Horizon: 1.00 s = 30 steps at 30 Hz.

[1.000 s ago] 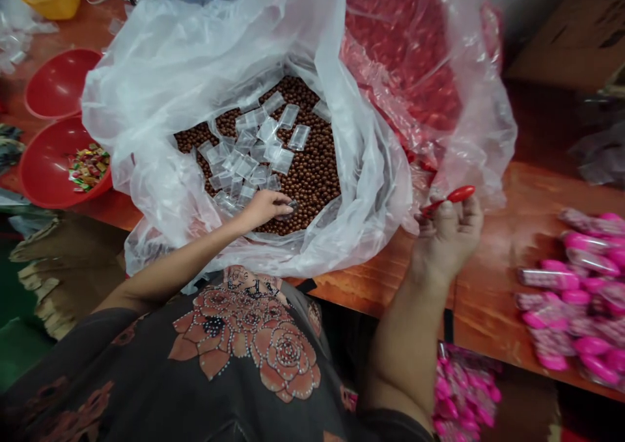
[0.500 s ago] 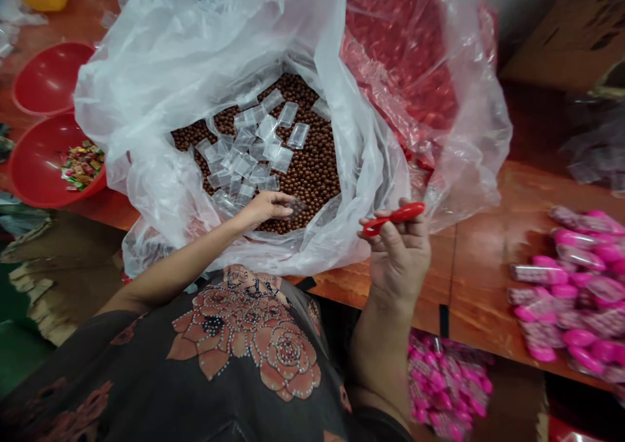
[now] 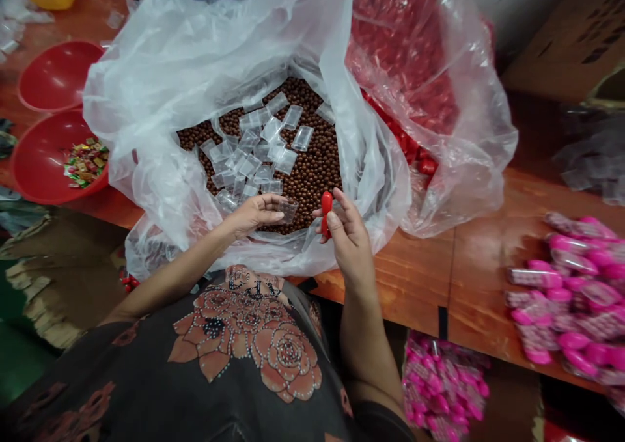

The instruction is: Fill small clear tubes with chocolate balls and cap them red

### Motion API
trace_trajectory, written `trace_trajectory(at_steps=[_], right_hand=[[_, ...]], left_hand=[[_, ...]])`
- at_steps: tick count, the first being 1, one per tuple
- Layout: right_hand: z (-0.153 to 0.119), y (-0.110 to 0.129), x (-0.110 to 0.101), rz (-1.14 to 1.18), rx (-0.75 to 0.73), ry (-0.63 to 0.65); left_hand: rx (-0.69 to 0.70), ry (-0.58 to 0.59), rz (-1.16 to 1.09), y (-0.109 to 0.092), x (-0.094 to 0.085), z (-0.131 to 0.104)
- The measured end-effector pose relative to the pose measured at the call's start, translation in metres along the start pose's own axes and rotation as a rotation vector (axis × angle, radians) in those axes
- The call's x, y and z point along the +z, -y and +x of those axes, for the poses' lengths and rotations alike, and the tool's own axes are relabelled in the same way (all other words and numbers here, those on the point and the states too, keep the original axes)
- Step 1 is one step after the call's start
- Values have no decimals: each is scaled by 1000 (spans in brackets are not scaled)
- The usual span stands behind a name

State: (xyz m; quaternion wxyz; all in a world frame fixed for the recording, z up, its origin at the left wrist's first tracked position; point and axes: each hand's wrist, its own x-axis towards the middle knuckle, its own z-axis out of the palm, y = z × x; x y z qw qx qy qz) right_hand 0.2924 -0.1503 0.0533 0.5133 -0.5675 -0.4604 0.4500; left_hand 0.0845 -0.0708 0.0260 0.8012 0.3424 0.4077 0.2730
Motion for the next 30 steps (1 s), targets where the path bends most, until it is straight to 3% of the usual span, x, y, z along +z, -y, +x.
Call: trace_trajectory(at_steps=[7, 10, 14, 18, 21, 25, 30], right_hand=[[8, -9, 12, -99, -36, 77], [13, -6, 15, -249, -147, 112], [21, 5, 17, -511, -313, 266], [26, 12, 17, -603, -349, 402], [25, 11, 17, -601, -343, 424], [21, 5, 15, -537, -311, 320], [13, -3, 12, -162, -126, 284]], left_hand=[[60, 19, 99, -9, 3, -20], [67, 50, 130, -11, 3, -24], [84, 110, 150, -10, 1, -27], [67, 147, 124, -8, -3, -29], [46, 150, 101, -7, -6, -31], [66, 99, 126, -7, -11, -35], [111, 75, 184, -8, -11, -42]])
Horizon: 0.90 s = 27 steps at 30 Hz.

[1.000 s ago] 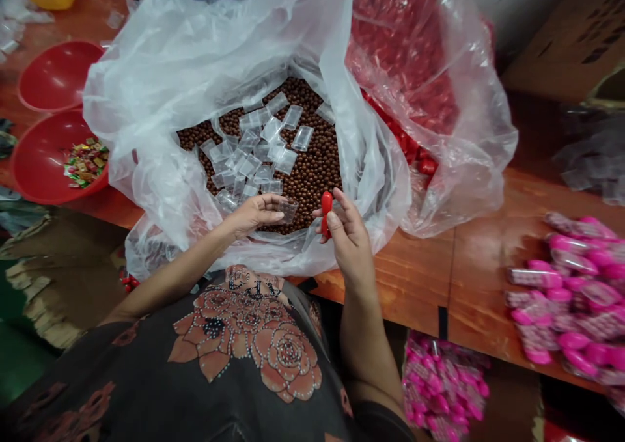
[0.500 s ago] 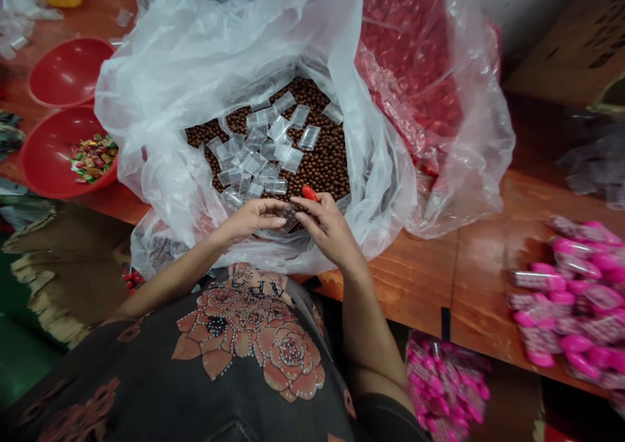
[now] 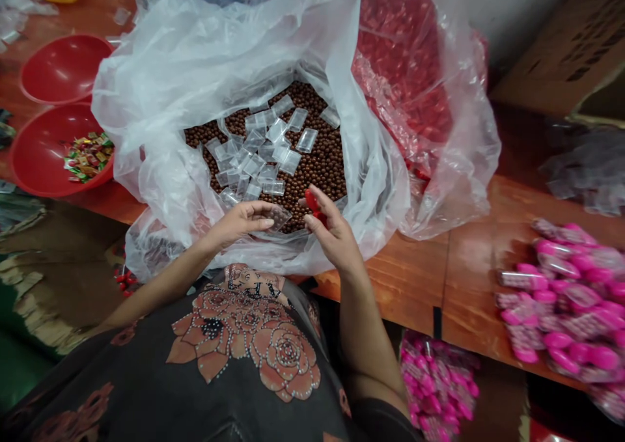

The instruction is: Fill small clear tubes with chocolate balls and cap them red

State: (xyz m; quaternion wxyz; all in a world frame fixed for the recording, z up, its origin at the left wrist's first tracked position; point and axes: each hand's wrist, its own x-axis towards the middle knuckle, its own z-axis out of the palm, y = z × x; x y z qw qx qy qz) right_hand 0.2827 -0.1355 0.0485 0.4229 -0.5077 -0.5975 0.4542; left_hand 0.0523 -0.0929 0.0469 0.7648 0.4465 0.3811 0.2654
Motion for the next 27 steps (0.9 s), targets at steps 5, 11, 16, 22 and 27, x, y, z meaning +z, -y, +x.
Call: trace_trajectory(at_steps=[5, 11, 16, 22, 27], right_hand=[[-7, 4, 3, 366, 73, -1], [-10, 7, 11, 411, 190, -98], [-9, 5, 10, 341, 234, -259], [-13, -1, 14, 285, 200, -134], [-21, 9, 29, 81, 96, -123]], left_hand=[[-6, 49, -18, 6, 11, -5], [3, 87, -5, 5, 23, -9], [19, 90, 10, 1, 26, -14], [37, 76, 73, 3, 27, -16], [90, 0, 205, 4, 27, -15]])
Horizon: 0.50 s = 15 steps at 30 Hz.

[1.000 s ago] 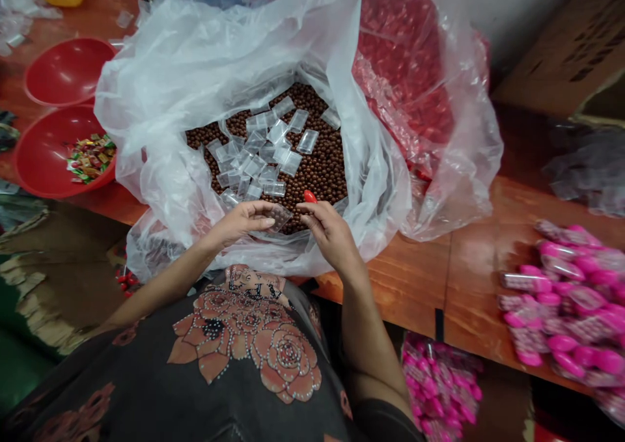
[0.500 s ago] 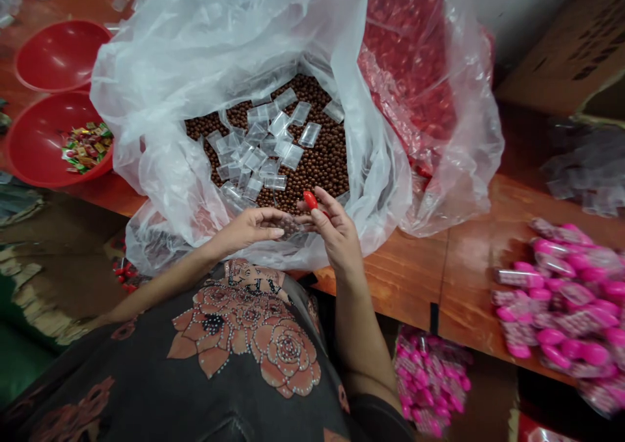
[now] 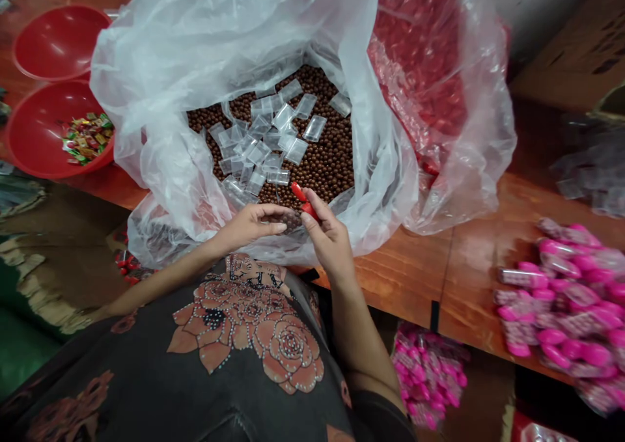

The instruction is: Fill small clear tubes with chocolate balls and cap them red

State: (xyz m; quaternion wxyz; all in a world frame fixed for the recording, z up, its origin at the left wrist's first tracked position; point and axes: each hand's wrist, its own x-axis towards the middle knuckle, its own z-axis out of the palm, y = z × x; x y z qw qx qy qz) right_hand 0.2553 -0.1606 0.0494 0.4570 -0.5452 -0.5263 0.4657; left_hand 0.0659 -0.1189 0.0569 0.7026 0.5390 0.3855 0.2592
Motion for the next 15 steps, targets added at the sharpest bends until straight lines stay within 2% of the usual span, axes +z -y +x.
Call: trace_trajectory(at_steps=[3, 6, 11, 15], right_hand=[[-6, 8, 6, -149, -114, 83], [-10, 8, 9, -226, -214, 85], [-16, -1, 12, -150, -185, 80], [-17, -8, 10, -191, -216, 141]], left_hand=[[19, -20, 40, 0, 0, 0], [-4, -25, 51, -2, 0, 0], [-26, -2, 67, -4, 3, -1], [-62, 4, 14, -2, 4, -1]])
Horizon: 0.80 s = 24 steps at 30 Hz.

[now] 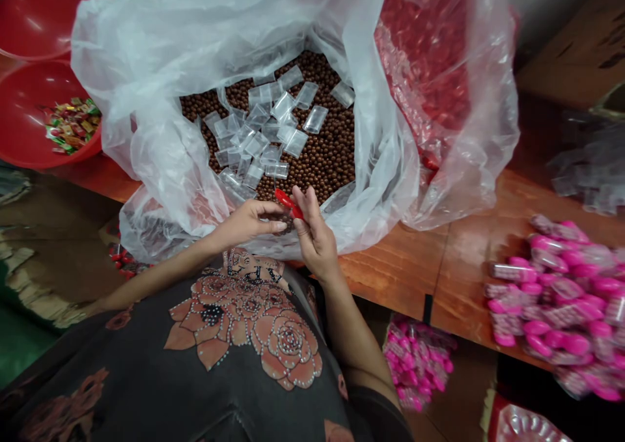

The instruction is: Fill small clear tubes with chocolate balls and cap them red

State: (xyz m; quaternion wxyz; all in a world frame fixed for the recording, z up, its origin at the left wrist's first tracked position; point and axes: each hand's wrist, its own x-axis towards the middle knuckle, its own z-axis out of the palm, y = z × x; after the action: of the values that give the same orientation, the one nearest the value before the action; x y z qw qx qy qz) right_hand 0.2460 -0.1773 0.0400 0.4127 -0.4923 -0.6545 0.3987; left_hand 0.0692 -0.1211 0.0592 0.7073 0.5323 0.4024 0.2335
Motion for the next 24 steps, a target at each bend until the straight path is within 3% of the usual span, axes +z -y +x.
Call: trace_trajectory(at_steps=[5, 12, 18, 21, 24], right_hand=[[3, -2, 3, -87, -128, 0], [9, 4, 23, 131, 84, -210], [10, 0, 41, 195, 70, -412], [9, 1, 34, 190, 81, -352], [7, 3, 15, 202, 142, -195]], left_hand=[[-28, -17, -40, 4, 1, 2], [-38, -62, -46, 6, 5, 0], [-85, -34, -186, 15, 14, 1], [-89, -37, -228, 14, 14, -1], [-45, -75, -186, 9, 8, -3]])
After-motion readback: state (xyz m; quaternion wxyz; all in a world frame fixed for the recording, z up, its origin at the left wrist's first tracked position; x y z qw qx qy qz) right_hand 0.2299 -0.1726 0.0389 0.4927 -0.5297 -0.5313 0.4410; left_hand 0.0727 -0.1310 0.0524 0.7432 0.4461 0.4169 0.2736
